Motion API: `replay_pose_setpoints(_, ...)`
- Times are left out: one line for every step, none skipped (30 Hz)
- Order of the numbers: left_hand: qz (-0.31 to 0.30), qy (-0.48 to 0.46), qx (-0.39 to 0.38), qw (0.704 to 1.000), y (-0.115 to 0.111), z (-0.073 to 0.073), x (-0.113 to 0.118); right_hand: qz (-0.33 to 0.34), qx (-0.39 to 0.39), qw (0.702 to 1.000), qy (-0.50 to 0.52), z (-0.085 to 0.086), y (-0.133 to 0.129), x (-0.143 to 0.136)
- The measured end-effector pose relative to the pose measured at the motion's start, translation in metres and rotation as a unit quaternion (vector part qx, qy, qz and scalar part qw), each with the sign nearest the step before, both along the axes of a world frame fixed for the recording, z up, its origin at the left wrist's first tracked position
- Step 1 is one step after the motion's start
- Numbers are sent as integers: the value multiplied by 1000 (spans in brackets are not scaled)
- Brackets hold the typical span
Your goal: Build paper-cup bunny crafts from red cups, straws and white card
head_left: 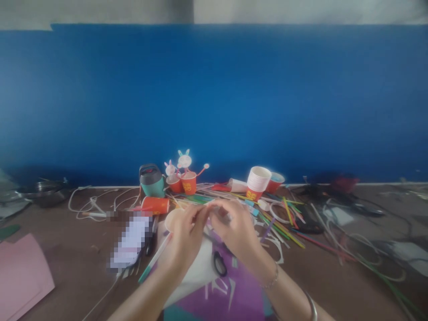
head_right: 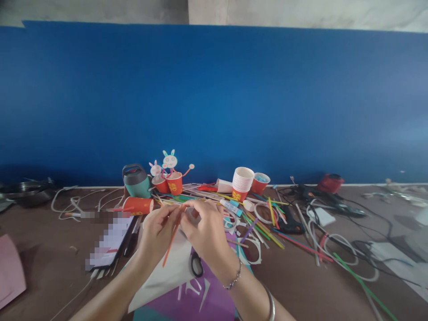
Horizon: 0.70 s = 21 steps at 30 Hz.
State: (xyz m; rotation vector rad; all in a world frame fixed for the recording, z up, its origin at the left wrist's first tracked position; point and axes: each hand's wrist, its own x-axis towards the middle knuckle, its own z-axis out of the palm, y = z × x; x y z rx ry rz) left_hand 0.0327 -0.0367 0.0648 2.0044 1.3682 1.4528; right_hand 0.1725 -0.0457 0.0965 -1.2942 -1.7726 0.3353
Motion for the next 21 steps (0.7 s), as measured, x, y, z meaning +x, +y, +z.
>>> replay_pose_setpoints(0,-10,-13,1000,0,2,1,-4,5,1000,-3,-1,0,0)
replay_pose_setpoints(-2,-29,-33,999,-1,3,1,-8,9,1000,-5,-2,0,-1)
replay_pose_setpoints(-8,-54,-57,997,-1,5,2,-12,12,1000,-6,-2,0,-1)
replay_pose_setpoints(-14,-76,-78,994,-2,7,3,-15,15,1000,-9,-3,0,-2)
replay_pose_setpoints(-21,-96,-98,990,-2,8,4,-18,17,1000,-13,-3,-1,-2)
replay_pose_setpoints(-25,-108,-112,988,-2,9,4,-20,18,999,-18,-3,-1,-3)
replay_pose_setpoints(-25,-112,-118,986,-2,9,4,-20,17,999,-22,-3,-2,-3)
replay_pose_setpoints(-23,-111,-119,986,-2,9,3,-18,14,999,-23,-2,-2,-3)
replay_pose_setpoints(-19,-110,-118,987,-2,8,3,-15,9,1000,-21,-2,-2,-3)
replay_pose_setpoints(-14,-109,-116,987,-2,7,2,-10,2,1000,-16,-1,-2,-3)
replay_pose_setpoints(-8,-109,-114,987,-2,6,2,-4,-4,1000,-8,0,-2,-3)
replay_pose_setpoints(-3,-110,-112,988,-2,6,1,3,-10,1000,-1,0,-2,-2)
replay_pose_setpoints(2,-112,-111,988,-3,5,1,7,-13,1000,4,1,-2,-2)
replay_pose_setpoints(7,-113,-112,987,-3,6,1,10,-14,1000,5,2,-1,-1)
replay_pose_setpoints(9,-115,-114,987,-3,6,1,9,-10,1000,1,2,-1,0)
replay_pose_setpoints(8,-120,-120,985,-3,7,2,5,-3,1000,-7,2,-1,0)
replay_pose_setpoints(5,-128,-128,983,-3,7,2,-2,9,1000,-16,2,-1,0)
replay_pose_setpoints(0,-136,-138,981,-3,8,3,-9,24,999,-25,1,-2,0)
replay_pose_setpoints(-2,-142,-147,979,-3,9,3,-13,38,999,-31,0,-2,-1)
replay_pose_setpoints(-2,-146,-153,977,-3,10,3,-13,49,998,-36,-1,-2,-1)
replay_pose_setpoints(-2,-148,-156,977,-3,11,3,-11,57,998,-37,-2,-2,-2)
